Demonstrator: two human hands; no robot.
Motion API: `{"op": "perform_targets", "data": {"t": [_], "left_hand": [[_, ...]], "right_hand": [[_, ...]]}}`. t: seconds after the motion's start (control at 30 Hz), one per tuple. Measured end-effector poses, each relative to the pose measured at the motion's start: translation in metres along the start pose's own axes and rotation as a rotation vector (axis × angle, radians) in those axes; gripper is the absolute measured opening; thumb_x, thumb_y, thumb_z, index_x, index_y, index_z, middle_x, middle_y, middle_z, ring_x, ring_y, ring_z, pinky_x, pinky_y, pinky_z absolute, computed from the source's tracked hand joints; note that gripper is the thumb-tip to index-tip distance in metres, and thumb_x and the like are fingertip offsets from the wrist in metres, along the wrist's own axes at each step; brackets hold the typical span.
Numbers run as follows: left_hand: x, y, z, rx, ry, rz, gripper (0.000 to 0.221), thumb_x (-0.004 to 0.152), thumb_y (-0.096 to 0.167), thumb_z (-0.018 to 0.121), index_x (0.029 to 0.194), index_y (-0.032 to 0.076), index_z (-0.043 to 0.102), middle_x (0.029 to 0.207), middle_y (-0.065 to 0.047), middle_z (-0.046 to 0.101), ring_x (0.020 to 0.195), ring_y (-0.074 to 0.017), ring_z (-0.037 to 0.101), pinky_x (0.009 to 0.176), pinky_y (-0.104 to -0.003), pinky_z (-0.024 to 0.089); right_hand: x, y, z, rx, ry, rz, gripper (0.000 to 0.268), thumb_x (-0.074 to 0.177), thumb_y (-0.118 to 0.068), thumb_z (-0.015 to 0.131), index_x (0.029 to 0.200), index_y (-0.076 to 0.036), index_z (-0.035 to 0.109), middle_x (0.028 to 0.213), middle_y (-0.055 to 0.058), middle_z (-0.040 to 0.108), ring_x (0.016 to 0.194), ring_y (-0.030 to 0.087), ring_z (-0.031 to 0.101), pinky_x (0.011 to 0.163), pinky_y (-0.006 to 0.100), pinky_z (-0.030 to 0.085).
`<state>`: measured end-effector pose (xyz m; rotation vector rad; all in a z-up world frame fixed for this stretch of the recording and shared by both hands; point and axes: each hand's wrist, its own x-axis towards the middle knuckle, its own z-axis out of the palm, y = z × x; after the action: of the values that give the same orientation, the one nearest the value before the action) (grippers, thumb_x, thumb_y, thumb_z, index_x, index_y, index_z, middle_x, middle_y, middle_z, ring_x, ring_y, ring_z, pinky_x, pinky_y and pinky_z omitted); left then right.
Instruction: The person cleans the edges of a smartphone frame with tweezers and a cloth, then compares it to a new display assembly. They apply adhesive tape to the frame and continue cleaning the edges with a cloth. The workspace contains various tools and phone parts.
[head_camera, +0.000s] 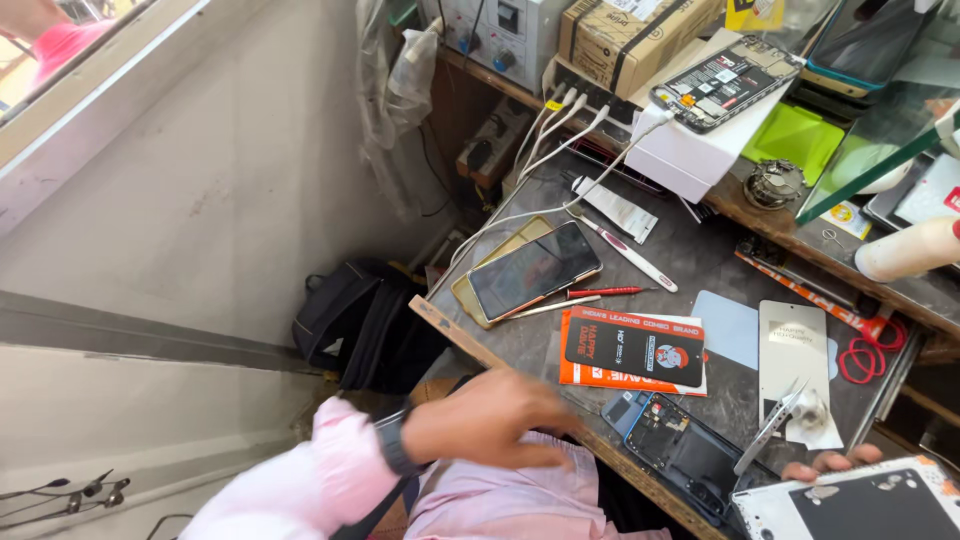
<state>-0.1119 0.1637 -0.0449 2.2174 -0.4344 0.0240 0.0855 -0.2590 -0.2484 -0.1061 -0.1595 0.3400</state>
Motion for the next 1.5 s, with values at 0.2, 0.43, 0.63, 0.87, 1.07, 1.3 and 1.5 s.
{"op": "perform_targets", "data": {"t": [0.2, 0.43, 0.63, 0.87, 1.07, 1.3, 1.5], "left_hand": [[0.084, -0.027, 0.013, 0.493, 0.176, 0.087, 0.052, 0.078, 0.029, 0.077, 0.124, 0.007, 0.066, 0.122, -0.017, 0.065, 0.117, -0.0345, 0.062, 0.101, -0.045, 0.049], [0.102, -0.037, 0.014, 0.466, 0.097, -0.004, 0.063, 0.072, 0.030, 0.080, 0.126, 0.003, 0.062, 0.127, -0.023, 0.062, 0.118, -0.0392, 0.060, 0.099, -0.048, 0.046], [0.103, -0.039, 0.012, 0.447, 0.061, 0.026, 0.072, 0.068, 0.032, 0.084, 0.128, 0.000, 0.059, 0.129, -0.025, 0.062, 0.116, -0.0387, 0.059, 0.099, -0.047, 0.044], [0.112, -0.035, 0.007, 0.467, 0.039, 0.035, 0.068, 0.071, 0.030, 0.082, 0.128, 0.002, 0.057, 0.123, -0.022, 0.063, 0.111, -0.0377, 0.060, 0.093, -0.047, 0.047], [0.118, -0.026, 0.003, 0.459, 0.103, 0.035, 0.069, 0.074, 0.027, 0.080, 0.133, 0.000, 0.055, 0.120, -0.019, 0.064, 0.108, -0.0361, 0.061, 0.091, -0.047, 0.047], [0.115, 0.001, -0.012, 0.307, 0.190, 0.153, 0.080, 0.068, 0.026, 0.084, 0.136, -0.001, 0.052, 0.125, -0.019, 0.062, 0.113, -0.0379, 0.060, 0.099, -0.047, 0.048], [0.109, 0.017, -0.020, 0.291, 0.211, 0.232, 0.080, 0.070, 0.026, 0.087, 0.136, -0.002, 0.052, 0.128, -0.022, 0.060, 0.111, -0.0404, 0.061, 0.096, -0.049, 0.050]], "right_hand": [[-0.004, 0.030, 0.103, -0.831, 0.427, 0.021, 0.089, 0.097, -0.075, 0.040, 0.153, -0.007, 0.042, 0.145, 0.016, 0.051, 0.130, 0.034, 0.052, 0.111, 0.065, 0.038], [0.013, 0.087, 0.191, -1.000, 0.478, 0.056, 0.092, 0.093, -0.079, 0.038, 0.151, -0.008, 0.044, 0.140, 0.018, 0.051, 0.127, 0.039, 0.053, 0.108, 0.070, 0.041], [0.020, 0.095, 0.201, -0.825, 0.478, 0.029, 0.072, 0.104, -0.065, 0.043, 0.147, -0.007, 0.050, 0.135, 0.016, 0.057, 0.119, 0.039, 0.058, 0.103, 0.069, 0.046], [0.014, 0.092, 0.191, -0.652, 0.480, -0.003, 0.080, 0.100, -0.067, 0.049, 0.150, -0.005, 0.050, 0.134, 0.016, 0.060, 0.122, 0.038, 0.061, 0.105, 0.062, 0.049], [0.013, 0.091, 0.191, -0.666, 0.493, -0.025, 0.080, 0.099, -0.067, 0.050, 0.150, -0.005, 0.049, 0.135, 0.017, 0.060, 0.122, 0.038, 0.060, 0.104, 0.062, 0.048], [0.015, 0.090, 0.196, -0.672, 0.569, -0.040, 0.078, 0.102, -0.068, 0.041, 0.150, -0.006, 0.049, 0.135, 0.016, 0.061, 0.122, 0.037, 0.060, 0.102, 0.062, 0.048], [0.014, 0.090, 0.192, -0.723, 0.568, -0.055, 0.079, 0.104, -0.065, 0.041, 0.150, -0.001, 0.049, 0.134, 0.020, 0.062, 0.122, 0.039, 0.061, 0.102, 0.054, 0.049]]}}
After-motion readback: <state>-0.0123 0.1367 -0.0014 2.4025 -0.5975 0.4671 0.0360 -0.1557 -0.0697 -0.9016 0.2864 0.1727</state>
